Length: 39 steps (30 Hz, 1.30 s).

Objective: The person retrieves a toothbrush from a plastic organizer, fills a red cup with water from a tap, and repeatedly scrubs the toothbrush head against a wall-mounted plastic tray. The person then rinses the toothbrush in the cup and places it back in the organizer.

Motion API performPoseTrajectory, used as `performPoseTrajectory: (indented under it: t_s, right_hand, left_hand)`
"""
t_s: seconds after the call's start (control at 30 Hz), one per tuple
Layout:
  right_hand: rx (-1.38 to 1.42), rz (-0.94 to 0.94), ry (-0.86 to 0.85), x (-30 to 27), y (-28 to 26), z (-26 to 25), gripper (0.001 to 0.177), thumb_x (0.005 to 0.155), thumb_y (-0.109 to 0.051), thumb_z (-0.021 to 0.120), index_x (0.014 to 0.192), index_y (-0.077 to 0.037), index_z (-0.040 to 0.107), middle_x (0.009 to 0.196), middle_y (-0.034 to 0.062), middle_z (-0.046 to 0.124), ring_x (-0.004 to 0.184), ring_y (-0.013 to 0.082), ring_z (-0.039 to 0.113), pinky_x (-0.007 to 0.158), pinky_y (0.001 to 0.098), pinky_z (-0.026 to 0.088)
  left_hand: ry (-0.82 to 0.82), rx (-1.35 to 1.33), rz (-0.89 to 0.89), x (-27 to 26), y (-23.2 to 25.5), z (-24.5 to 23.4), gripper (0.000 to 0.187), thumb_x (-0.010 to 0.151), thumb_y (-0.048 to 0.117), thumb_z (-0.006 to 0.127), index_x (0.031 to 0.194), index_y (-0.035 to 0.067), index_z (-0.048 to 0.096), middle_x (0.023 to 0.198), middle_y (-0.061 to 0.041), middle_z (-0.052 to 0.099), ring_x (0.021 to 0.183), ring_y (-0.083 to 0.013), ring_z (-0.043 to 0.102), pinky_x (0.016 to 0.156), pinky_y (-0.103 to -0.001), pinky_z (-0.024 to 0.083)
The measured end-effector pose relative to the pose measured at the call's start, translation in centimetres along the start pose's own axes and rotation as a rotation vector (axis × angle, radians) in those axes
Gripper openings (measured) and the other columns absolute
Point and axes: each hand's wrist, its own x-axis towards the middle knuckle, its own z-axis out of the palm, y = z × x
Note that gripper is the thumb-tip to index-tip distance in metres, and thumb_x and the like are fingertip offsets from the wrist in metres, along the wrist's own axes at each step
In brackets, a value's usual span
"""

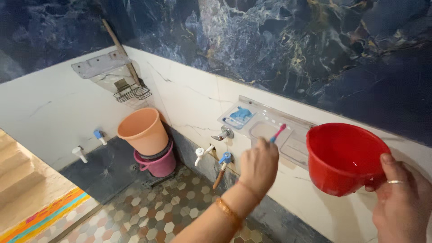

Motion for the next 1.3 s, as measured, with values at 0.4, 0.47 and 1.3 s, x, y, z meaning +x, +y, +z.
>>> performPoseTrajectory:
  t_s: [0.4, 0.47, 1.3]
  right_hand:
    - [-0.083, 0.074, 0.015, -0.5, -1.5, 0.7, 0.028, 0.111, -0.028, 0.058, 0.112, 0.0, 0.061, 0.095, 0.0122, 0.066, 0.078, 0.0167, 0.059, 0.069, 0.029, 0.044]
    - [-0.044, 0.075, 0.005, -0.2, -1.2, 0.6, 0.03, 0.116, -0.028, 0.059, 0.113, 0.002, 0.061, 0.1, 0.0108, 0.068, 0.084, 0.0158, 0.059, 0.072, 0.0288, 0.044]
    - [-0.022, 0.034, -0.072, 0.6, 0.5, 2.3, 0.037, 0.118, -0.027, 0.062, 0.103, 0.007, 0.061, 0.091, 0.0181, 0.067, 0.074, 0.0207, 0.06, 0.072, 0.033, 0.048]
  left_hand:
    - [0.077, 0.01, -0.071, 0.9, -0.7, 0.6, 0.015, 0.092, 0.013, 0.058, 0.1, 0.006, 0.068, 0.095, -0.015, 0.066, 0.063, -0.0304, 0.071, 0.054, -0.044, 0.055]
    - [0.044, 0.001, -0.131, 1.1, -1.3, 0.7, 0.012, 0.094, 0.013, 0.057, 0.098, 0.009, 0.068, 0.097, -0.014, 0.067, 0.071, -0.0303, 0.072, 0.059, -0.043, 0.056]
    - [0.122, -0.052, -0.188, -2.0, -6.7, 0.1, 0.01, 0.09, 0.009, 0.058, 0.091, 0.006, 0.068, 0.1, -0.018, 0.066, 0.063, -0.034, 0.069, 0.054, -0.045, 0.055]
